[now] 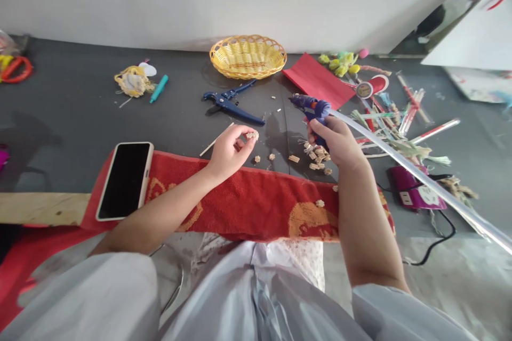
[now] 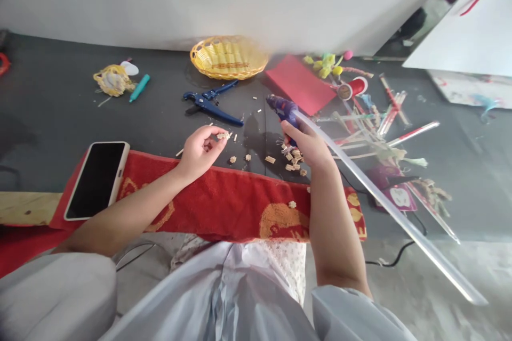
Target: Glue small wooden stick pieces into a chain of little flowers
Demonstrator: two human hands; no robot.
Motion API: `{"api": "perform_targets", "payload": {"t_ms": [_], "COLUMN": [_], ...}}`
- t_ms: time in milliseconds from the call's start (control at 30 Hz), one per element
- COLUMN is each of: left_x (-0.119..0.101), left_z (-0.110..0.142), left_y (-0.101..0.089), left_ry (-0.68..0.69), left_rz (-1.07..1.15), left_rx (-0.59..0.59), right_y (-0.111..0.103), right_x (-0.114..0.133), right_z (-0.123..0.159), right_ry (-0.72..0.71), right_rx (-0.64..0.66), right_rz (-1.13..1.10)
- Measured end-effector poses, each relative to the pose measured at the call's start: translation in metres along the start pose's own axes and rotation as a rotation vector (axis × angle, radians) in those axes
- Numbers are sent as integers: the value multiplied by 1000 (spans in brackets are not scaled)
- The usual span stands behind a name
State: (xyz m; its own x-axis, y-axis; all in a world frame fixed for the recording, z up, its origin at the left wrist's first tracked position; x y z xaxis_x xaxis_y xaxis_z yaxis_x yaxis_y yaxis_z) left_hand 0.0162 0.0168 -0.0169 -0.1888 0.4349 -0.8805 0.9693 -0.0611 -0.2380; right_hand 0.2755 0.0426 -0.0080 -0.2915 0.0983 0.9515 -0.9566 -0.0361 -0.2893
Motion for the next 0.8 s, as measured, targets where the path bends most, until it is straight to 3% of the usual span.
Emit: {"api": "perform_targets", "payload": {"t_ms": [300,533,800], "left_x": [1,6,10], "left_z": [0,-1,0], "left_y": [-1,0,1], "left_ry": [-31,-138,-257], "left_rz": [46,75,241], "left_rx": [-17,-64,-97], "right_y": [13,17,15], "right_x": [9,20,27], "right_z": [12,22,27], "right_ry": [-15,-85,-69], "right_rx": [229,255,282], "right_rz": [-86,-77,-26]}}
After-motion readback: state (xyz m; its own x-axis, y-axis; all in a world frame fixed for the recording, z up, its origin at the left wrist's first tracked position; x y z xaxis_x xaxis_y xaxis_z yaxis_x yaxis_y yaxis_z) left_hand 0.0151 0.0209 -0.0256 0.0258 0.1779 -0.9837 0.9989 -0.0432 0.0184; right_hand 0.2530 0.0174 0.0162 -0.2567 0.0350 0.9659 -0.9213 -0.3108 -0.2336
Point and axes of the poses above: each hand's wrist, its own z-axis away from the middle knuckle, its own y-axis out of the palm, x = y × z, the point moved 2 cm from there along -z, towards the middle knuckle, and after that the axes turned 8 degrees about z, right-handed, at the moved point
